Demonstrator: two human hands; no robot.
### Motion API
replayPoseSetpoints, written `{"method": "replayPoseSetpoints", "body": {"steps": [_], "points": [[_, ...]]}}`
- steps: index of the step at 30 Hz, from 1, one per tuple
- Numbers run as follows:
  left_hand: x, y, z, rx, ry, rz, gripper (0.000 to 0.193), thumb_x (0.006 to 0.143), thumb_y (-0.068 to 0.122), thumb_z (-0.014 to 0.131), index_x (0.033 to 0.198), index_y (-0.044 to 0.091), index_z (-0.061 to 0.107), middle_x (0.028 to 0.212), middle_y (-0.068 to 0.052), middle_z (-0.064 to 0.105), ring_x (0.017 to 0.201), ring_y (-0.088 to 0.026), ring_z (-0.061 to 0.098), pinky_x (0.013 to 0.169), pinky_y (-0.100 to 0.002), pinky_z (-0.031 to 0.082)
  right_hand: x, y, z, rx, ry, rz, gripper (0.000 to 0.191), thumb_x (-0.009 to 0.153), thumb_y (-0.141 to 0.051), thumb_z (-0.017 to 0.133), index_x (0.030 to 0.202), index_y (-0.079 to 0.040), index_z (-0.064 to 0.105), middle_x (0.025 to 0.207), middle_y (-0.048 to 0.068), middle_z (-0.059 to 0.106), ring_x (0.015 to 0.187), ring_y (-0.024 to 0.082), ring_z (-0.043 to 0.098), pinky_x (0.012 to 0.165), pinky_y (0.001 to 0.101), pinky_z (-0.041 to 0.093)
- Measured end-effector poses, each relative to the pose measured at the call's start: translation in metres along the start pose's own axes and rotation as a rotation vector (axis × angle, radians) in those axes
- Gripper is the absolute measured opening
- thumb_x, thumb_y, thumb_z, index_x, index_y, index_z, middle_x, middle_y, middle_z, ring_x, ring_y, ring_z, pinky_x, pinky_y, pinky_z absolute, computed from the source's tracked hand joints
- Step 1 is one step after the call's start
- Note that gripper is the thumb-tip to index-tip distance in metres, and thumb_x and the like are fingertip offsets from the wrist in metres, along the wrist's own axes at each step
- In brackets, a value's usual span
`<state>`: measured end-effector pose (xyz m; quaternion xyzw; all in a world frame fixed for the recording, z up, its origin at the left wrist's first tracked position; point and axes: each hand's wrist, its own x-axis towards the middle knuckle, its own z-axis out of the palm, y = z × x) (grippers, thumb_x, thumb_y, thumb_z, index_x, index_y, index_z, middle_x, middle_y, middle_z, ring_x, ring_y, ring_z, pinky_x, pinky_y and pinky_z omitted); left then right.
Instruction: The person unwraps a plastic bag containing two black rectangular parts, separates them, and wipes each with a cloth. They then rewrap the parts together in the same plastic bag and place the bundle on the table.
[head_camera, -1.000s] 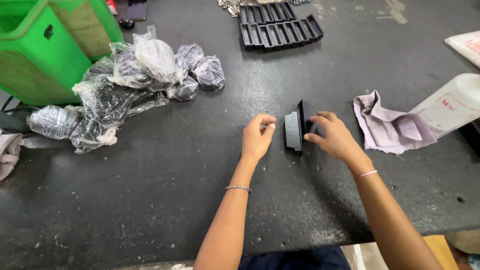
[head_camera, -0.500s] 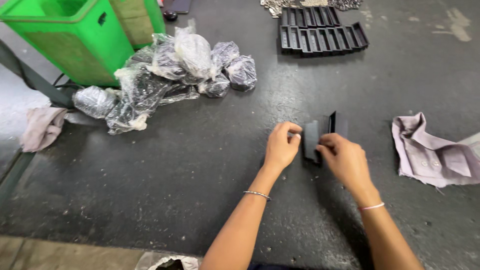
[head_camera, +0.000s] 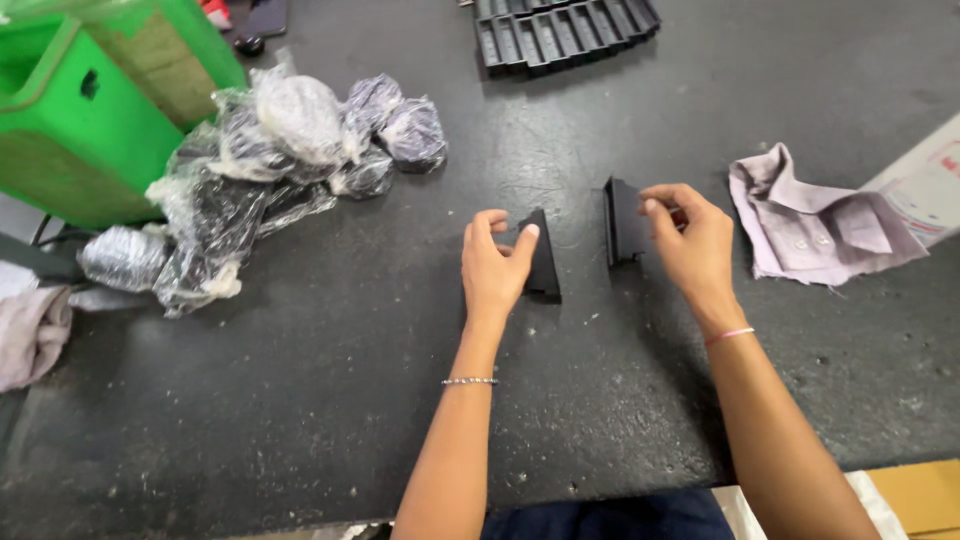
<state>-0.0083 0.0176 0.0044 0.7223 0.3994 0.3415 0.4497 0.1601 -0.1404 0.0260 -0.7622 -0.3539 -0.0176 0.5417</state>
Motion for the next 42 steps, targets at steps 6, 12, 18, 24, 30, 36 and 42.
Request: {"method": "replayPoseSetpoints", "body": {"steps": [6, 12, 18, 24, 30, 36, 42], "points": [[-0.019, 0.008, 0.017, 0.313, -0.041, 0.244, 0.09, 0.073, 0.032, 0.085, 0.148, 0.01, 0.041, 0.126, -0.023, 0.055, 0.115, -0.041, 0.058, 0.094, -0.049, 0.05, 0.005, 0.015, -0.004, 0.004, 0.057, 0.042, 0.016, 0.099, -0.01, 0.066, 0.112, -0.004, 0.073, 0.093, 0.005, 0.076, 0.074, 0.011, 0.066, 0.067, 0.0254, 0.053], [0.007, -0.015, 0.012, 0.048, -0.134, -0.106, 0.087, 0.072, 0.028, 0.082, 0.148, 0.012, 0.043, 0.12, -0.014, 0.067, 0.096, -0.027, 0.07, 0.086, -0.037, 0.056, 0.007, 0.025, -0.003, -0.049, -0.023, 0.119, 0.03, 0.095, -0.021, 0.069, 0.118, -0.002, 0.071, 0.103, 0.011, 0.075, 0.083, 0.019, 0.072, 0.072, 0.0332, 0.058], [0.023, -0.027, 0.004, -0.657, -0.342, -0.349, 0.072, 0.079, 0.02, 0.077, 0.144, 0.004, 0.049, 0.123, -0.008, 0.068, 0.101, -0.016, 0.066, 0.073, -0.031, 0.052, 0.003, 0.027, 0.01, -0.254, -0.139, 0.111, 0.077, 0.079, -0.045, 0.083, 0.132, 0.005, 0.059, 0.119, 0.021, 0.066, 0.093, 0.029, 0.07, 0.084, 0.0399, 0.055], [0.023, -0.028, 0.0, -0.808, -0.478, -0.289, 0.062, 0.085, 0.009, 0.075, 0.143, 0.001, 0.055, 0.126, -0.007, 0.063, 0.111, -0.017, 0.062, 0.082, -0.033, 0.054, 0.0, 0.03, 0.016, -0.33, -0.181, 0.13, 0.083, 0.075, -0.05, 0.084, 0.133, 0.004, 0.06, 0.119, 0.02, 0.064, 0.099, 0.031, 0.067, 0.089, 0.041, 0.054], [0.025, -0.035, 0.004, -0.94, -0.528, -0.25, 0.059, 0.091, 0.004, 0.07, 0.146, 0.0, 0.05, 0.137, -0.009, 0.058, 0.118, -0.021, 0.062, 0.095, -0.041, 0.056, -0.001, 0.031, 0.021, -0.226, -0.285, 0.134, 0.081, 0.072, -0.047, 0.086, 0.133, 0.0, 0.062, 0.12, 0.019, 0.063, 0.099, 0.031, 0.069, 0.088, 0.0408, 0.056], [0.032, -0.048, 0.003, -0.976, -0.546, -0.294, 0.055, 0.095, 0.01, 0.067, 0.147, 0.002, 0.051, 0.133, -0.006, 0.063, 0.115, -0.018, 0.062, 0.092, -0.039, 0.055, -0.005, 0.031, 0.027, -0.136, -0.363, 0.098, 0.075, 0.076, -0.045, 0.083, 0.134, -0.002, 0.06, 0.123, 0.019, 0.065, 0.101, 0.03, 0.071, 0.088, 0.0402, 0.057], [0.033, -0.051, 0.001, -0.966, -0.53, -0.302, 0.055, 0.096, 0.011, 0.067, 0.148, 0.003, 0.051, 0.131, -0.005, 0.063, 0.114, -0.017, 0.062, 0.093, -0.038, 0.054, -0.006, 0.027, 0.024, -0.112, -0.35, 0.159, 0.049, 0.098, -0.039, 0.061, 0.131, -0.003, 0.064, 0.128, 0.016, 0.068, 0.111, 0.029, 0.068, 0.092, 0.0399, 0.055]]}}
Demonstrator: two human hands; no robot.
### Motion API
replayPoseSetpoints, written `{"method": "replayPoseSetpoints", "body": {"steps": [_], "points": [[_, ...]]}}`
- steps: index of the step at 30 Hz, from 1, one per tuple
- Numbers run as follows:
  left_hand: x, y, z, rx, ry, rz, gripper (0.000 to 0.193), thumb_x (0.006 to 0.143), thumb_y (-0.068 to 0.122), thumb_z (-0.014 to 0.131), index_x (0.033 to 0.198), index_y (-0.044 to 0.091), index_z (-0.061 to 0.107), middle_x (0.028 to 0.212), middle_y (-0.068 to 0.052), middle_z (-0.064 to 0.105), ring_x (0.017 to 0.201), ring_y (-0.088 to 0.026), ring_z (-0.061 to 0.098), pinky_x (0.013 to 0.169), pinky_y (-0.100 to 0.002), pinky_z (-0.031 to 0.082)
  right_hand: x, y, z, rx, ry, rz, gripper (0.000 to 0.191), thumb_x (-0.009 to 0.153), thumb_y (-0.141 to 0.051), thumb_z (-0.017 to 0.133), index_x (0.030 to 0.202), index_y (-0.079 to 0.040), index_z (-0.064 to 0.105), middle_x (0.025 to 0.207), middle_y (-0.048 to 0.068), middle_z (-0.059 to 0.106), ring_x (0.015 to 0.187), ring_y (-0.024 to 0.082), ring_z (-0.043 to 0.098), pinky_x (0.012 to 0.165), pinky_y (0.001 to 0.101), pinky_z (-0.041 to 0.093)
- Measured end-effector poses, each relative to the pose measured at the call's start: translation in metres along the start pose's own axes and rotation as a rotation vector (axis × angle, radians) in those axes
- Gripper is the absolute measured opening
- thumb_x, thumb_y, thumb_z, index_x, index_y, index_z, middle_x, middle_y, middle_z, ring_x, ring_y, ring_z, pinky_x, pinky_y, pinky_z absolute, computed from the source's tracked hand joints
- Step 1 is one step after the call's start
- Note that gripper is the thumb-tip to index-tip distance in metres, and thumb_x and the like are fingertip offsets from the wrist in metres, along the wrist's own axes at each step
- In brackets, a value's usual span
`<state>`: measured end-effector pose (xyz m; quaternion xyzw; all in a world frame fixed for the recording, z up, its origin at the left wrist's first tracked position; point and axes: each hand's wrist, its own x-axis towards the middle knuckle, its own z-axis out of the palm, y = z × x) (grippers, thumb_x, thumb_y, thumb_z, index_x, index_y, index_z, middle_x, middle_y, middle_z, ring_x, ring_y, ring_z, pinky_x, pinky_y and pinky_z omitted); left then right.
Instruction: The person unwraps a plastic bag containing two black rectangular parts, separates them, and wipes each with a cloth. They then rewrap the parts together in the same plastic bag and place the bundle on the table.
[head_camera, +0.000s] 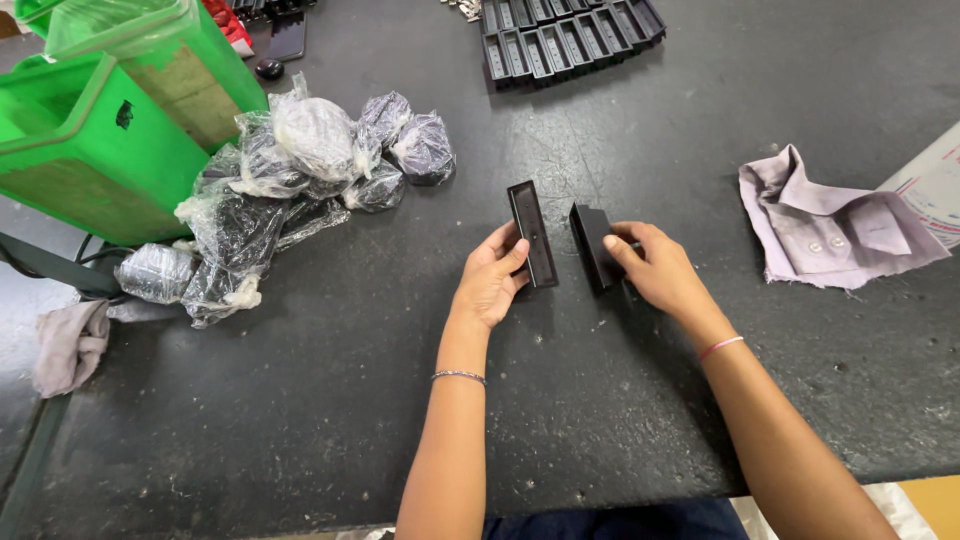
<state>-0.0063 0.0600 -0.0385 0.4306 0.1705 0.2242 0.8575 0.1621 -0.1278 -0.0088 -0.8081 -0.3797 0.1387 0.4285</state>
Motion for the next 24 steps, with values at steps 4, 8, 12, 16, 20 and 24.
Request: {"method": "replayPoseSetpoints", "body": {"steps": [4, 8, 12, 16, 20, 24], "points": [[-0.003, 0.004, 0.005, 0.04, 0.057, 0.0, 0.058, 0.093, 0.013, 0.071, 0.146, 0.004, 0.051, 0.136, -0.005, 0.062, 0.119, -0.017, 0.061, 0.094, -0.039, 0.052, -0.002, -0.004, -0.003, -0.032, 0.006, -0.025, 0.047, 0.098, -0.037, 0.061, 0.13, -0.003, 0.065, 0.126, 0.016, 0.069, 0.111, 0.028, 0.068, 0.094, 0.0394, 0.053], [-0.005, 0.008, 0.011, 0.066, 0.108, 0.011, 0.061, 0.088, 0.012, 0.075, 0.144, 0.006, 0.053, 0.138, -0.006, 0.06, 0.121, -0.018, 0.06, 0.096, -0.04, 0.051, -0.002, -0.009, -0.004, -0.015, 0.006, -0.039, 0.045, 0.099, -0.035, 0.062, 0.13, -0.002, 0.065, 0.125, 0.016, 0.069, 0.108, 0.027, 0.069, 0.088, 0.0375, 0.055], [-0.005, 0.008, 0.011, 0.091, 0.148, 0.022, 0.062, 0.085, 0.009, 0.077, 0.143, 0.007, 0.055, 0.139, -0.006, 0.059, 0.122, -0.019, 0.059, 0.097, -0.041, 0.05, -0.002, -0.012, -0.004, 0.053, -0.001, 0.071, 0.041, 0.1, -0.032, 0.058, 0.129, -0.004, 0.065, 0.121, 0.014, 0.07, 0.093, 0.024, 0.071, 0.078, 0.0355, 0.058], [-0.003, 0.004, 0.008, 0.079, 0.143, 0.042, 0.06, 0.085, 0.006, 0.076, 0.141, 0.006, 0.055, 0.139, -0.007, 0.059, 0.122, -0.021, 0.061, 0.097, -0.042, 0.053, -0.001, -0.011, -0.005, 0.146, 0.023, 0.132, 0.038, 0.101, -0.03, 0.056, 0.128, -0.005, 0.067, 0.104, 0.016, 0.075, 0.086, 0.021, 0.073, 0.076, 0.0345, 0.06], [-0.001, 0.002, 0.006, 0.078, 0.147, 0.035, 0.06, 0.085, 0.005, 0.076, 0.141, 0.006, 0.056, 0.139, -0.008, 0.059, 0.121, -0.021, 0.061, 0.096, -0.042, 0.054, -0.002, -0.012, -0.006, 0.087, 0.047, 0.086, 0.045, 0.095, -0.035, 0.066, 0.126, -0.003, 0.067, 0.108, 0.014, 0.075, 0.088, 0.025, 0.073, 0.081, 0.0373, 0.058], [-0.001, 0.002, 0.006, 0.077, 0.144, 0.038, 0.061, 0.085, 0.005, 0.076, 0.142, 0.005, 0.055, 0.138, -0.008, 0.059, 0.121, -0.022, 0.061, 0.096, -0.043, 0.053, -0.006, -0.017, -0.002, -0.019, 0.074, -0.025, 0.061, 0.085, -0.042, 0.077, 0.128, 0.0, 0.064, 0.116, 0.018, 0.071, 0.097, 0.026, 0.073, 0.086, 0.0388, 0.056]]}}
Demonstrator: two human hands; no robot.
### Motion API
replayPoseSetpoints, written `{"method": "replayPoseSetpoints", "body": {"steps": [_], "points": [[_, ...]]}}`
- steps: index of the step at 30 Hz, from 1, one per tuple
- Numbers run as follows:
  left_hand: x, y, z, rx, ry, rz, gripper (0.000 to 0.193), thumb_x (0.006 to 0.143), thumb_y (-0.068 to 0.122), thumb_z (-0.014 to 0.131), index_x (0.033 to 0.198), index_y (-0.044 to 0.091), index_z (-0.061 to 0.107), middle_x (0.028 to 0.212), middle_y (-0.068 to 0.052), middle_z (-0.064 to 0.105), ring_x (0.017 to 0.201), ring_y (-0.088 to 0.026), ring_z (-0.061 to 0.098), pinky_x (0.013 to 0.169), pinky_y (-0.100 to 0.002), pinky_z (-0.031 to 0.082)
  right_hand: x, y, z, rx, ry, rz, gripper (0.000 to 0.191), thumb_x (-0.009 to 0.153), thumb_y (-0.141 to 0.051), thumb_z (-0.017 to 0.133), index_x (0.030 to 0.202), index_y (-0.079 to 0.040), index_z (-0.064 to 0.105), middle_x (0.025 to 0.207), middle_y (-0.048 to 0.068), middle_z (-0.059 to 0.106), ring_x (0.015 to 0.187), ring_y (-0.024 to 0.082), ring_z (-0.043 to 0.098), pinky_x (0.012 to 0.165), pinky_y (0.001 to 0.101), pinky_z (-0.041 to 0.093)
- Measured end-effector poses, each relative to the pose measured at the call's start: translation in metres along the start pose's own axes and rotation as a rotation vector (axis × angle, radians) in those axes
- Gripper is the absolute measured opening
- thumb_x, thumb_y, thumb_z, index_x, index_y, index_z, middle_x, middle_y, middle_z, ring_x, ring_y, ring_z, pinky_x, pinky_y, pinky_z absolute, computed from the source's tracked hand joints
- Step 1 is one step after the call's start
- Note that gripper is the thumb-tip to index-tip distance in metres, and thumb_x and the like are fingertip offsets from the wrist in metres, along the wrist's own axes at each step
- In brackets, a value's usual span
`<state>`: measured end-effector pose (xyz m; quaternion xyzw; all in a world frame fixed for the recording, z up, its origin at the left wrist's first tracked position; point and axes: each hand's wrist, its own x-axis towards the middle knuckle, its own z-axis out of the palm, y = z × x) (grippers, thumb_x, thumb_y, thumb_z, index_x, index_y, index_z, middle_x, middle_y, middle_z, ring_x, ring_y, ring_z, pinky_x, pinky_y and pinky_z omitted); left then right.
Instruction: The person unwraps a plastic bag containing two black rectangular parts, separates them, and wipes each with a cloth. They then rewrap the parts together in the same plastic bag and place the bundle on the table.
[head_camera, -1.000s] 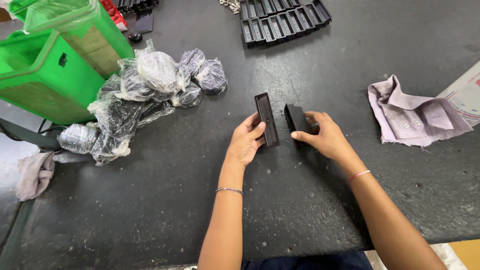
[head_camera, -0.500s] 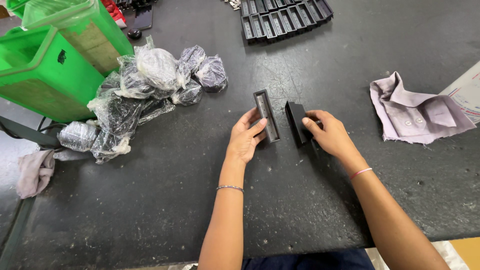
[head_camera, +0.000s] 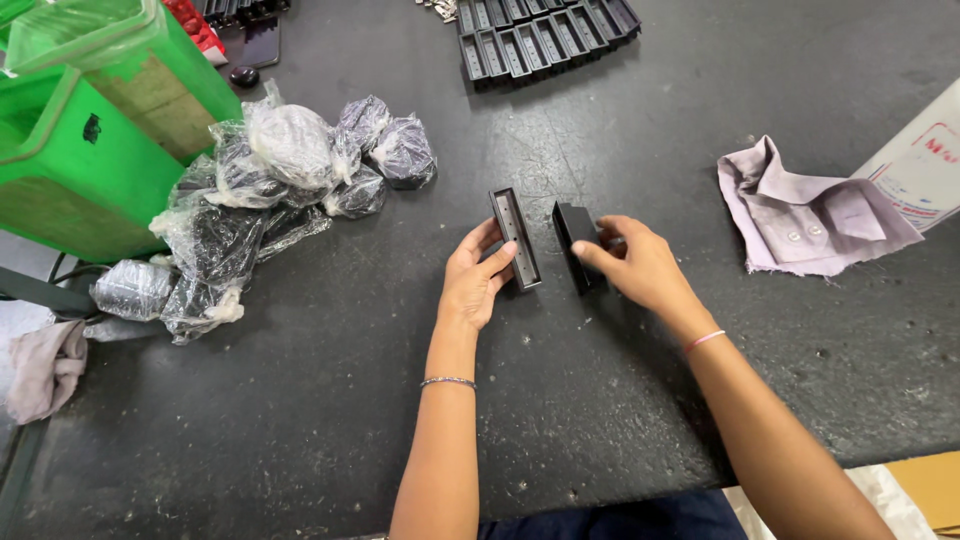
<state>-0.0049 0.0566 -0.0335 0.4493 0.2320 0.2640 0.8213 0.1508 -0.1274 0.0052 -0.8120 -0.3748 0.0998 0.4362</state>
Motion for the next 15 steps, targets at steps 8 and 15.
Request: {"method": "replayPoseSetpoints", "body": {"steps": [8, 15], "points": [[-0.001, 0.003, 0.0, -0.009, -0.036, -0.018, 0.059, 0.088, 0.007, 0.073, 0.144, 0.004, 0.053, 0.138, -0.007, 0.06, 0.121, -0.02, 0.06, 0.095, -0.041, 0.053, -0.003, -0.006, -0.011, -0.157, 0.051, -0.01, 0.056, 0.081, -0.034, 0.077, 0.126, -0.003, 0.068, 0.119, 0.017, 0.07, 0.101, 0.032, 0.071, 0.09, 0.042, 0.054], [-0.002, 0.004, -0.001, -0.042, -0.132, -0.049, 0.054, 0.095, 0.013, 0.067, 0.146, 0.003, 0.052, 0.133, -0.003, 0.064, 0.115, -0.015, 0.062, 0.092, -0.037, 0.052, 0.0, -0.003, -0.013, -0.176, 0.076, 0.002, 0.054, 0.081, -0.034, 0.076, 0.125, -0.002, 0.068, 0.119, 0.017, 0.069, 0.099, 0.032, 0.07, 0.089, 0.0428, 0.054]]}}
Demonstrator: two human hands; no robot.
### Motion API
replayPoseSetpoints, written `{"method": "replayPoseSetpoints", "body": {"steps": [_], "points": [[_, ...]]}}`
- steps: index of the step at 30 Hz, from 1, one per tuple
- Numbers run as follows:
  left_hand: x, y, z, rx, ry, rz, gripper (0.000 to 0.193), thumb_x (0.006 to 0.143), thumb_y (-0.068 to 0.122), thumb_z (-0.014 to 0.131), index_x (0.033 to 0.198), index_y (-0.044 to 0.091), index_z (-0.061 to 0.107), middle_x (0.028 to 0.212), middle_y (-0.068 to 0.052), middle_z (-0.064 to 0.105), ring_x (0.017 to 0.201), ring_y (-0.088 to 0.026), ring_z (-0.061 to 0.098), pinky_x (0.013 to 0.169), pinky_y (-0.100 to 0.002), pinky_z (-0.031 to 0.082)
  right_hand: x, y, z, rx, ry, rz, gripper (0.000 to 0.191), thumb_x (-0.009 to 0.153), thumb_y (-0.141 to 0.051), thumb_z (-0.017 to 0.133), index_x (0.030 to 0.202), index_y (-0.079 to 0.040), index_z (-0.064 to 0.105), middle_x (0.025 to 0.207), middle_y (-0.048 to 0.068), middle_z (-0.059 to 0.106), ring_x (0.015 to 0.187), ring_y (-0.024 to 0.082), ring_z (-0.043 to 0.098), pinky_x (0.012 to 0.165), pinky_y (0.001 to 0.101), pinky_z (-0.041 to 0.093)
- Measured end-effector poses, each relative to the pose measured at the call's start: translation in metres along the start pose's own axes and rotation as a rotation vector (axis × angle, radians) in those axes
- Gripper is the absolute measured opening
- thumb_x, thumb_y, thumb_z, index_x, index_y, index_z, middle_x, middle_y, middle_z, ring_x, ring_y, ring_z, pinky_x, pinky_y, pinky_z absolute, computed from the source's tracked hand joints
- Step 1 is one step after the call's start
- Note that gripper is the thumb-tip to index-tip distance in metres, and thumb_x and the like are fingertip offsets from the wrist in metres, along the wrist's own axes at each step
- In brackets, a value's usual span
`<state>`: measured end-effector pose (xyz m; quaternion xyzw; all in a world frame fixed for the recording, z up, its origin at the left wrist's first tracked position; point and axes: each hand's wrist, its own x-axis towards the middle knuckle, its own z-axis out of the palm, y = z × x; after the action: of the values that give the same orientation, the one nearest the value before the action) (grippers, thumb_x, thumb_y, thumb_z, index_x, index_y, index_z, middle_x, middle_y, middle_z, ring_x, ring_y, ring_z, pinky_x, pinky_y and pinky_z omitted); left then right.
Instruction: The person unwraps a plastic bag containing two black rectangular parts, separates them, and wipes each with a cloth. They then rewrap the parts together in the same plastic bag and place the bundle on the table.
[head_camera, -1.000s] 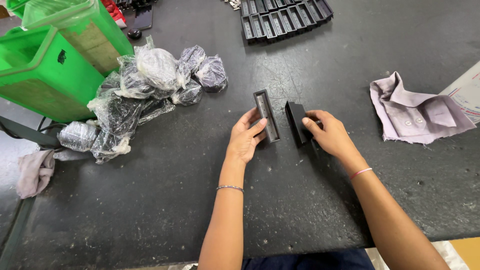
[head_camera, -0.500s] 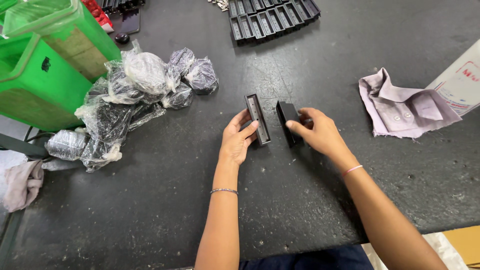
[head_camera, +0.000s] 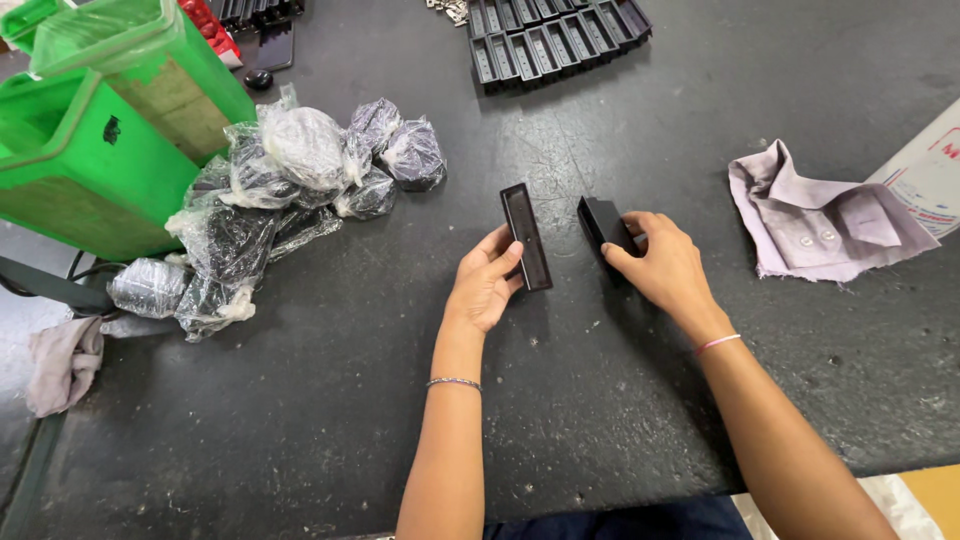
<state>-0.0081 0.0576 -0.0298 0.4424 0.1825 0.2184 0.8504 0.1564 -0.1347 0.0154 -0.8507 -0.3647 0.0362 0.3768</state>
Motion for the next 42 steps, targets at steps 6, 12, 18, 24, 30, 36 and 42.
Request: {"method": "replayPoseSetpoints", "body": {"steps": [6, 12, 18, 24, 30, 36, 42], "points": [[0.0, -0.001, -0.001, -0.003, 0.014, -0.013, 0.054, 0.095, 0.013, 0.069, 0.145, 0.004, 0.053, 0.131, -0.004, 0.064, 0.114, -0.015, 0.062, 0.093, -0.037, 0.052, 0.001, 0.007, 0.003, -0.027, 0.002, -0.029, 0.057, 0.083, -0.037, 0.077, 0.125, -0.001, 0.067, 0.119, 0.02, 0.07, 0.101, 0.034, 0.07, 0.089, 0.0437, 0.053], [0.003, -0.004, -0.003, 0.161, 0.152, 0.067, 0.058, 0.09, 0.012, 0.072, 0.143, 0.0, 0.054, 0.128, -0.008, 0.067, 0.107, -0.015, 0.066, 0.084, -0.035, 0.056, 0.008, 0.017, 0.009, 0.519, -0.088, 0.149, 0.045, 0.093, -0.03, 0.069, 0.127, -0.001, 0.07, 0.109, 0.01, 0.073, 0.093, 0.019, 0.069, 0.082, 0.0361, 0.055], [-0.003, 0.007, -0.005, 0.679, 0.468, 0.24, 0.06, 0.082, 0.018, 0.079, 0.136, 0.001, 0.059, 0.118, -0.014, 0.074, 0.103, -0.02, 0.074, 0.086, -0.033, 0.059, 0.013, 0.016, 0.008, 1.178, -0.268, 0.26, 0.039, 0.1, -0.017, 0.061, 0.135, 0.0, 0.061, 0.103, 0.002, 0.07, 0.087, 0.01, 0.067, 0.079, 0.0333, 0.058], [-0.021, 0.022, 0.011, 1.17, 0.657, 0.253, 0.051, 0.081, 0.027, 0.079, 0.127, 0.012, 0.066, 0.115, -0.008, 0.075, 0.103, -0.027, 0.072, 0.09, -0.042, 0.055, 0.006, 0.001, 0.005, 1.269, -0.344, 0.18, 0.039, 0.1, -0.012, 0.06, 0.138, 0.0, 0.057, 0.117, 0.005, 0.066, 0.1, 0.013, 0.068, 0.087, 0.0334, 0.059], [-0.028, 0.028, 0.024, 1.29, 0.667, 0.321, 0.051, 0.077, 0.026, 0.08, 0.124, 0.011, 0.066, 0.116, -0.008, 0.07, 0.106, -0.031, 0.067, 0.088, -0.045, 0.054, 0.003, -0.01, 0.004, 1.231, -0.327, 0.16, 0.041, 0.096, -0.007, 0.064, 0.136, -0.003, 0.056, 0.125, 0.008, 0.065, 0.109, 0.014, 0.065, 0.089, 0.0315, 0.057], [-0.03, 0.026, 0.029, 1.467, 0.682, 0.767, 0.043, 0.075, 0.02, 0.082, 0.114, 0.007, 0.07, 0.113, -0.012, 0.069, 0.104, -0.036, 0.063, 0.088, -0.047, 0.051, 0.003, -0.011, 0.007, 1.196, -0.33, 0.173, 0.041, 0.095, -0.008, 0.064, 0.135, -0.003, 0.056, 0.127, 0.009, 0.066, 0.112, 0.015, 0.066, 0.091, 0.034, 0.058], [-0.018, 0.011, 0.046, 0.608, 0.303, 0.393, 0.028, 0.094, 0.02, 0.075, 0.116, 0.004, 0.076, 0.1, -0.004, 0.077, 0.089, -0.014, 0.07, 0.081, -0.029, 0.056, -0.002, -0.011, 0.017, 1.232, -0.421, 0.162, 0.041, 0.098, -0.01, 0.062, 0.137, -0.001, 0.056, 0.126, 0.011, 0.065, 0.112, 0.018, 0.065, 0.093, 0.039, 0.057]]}}
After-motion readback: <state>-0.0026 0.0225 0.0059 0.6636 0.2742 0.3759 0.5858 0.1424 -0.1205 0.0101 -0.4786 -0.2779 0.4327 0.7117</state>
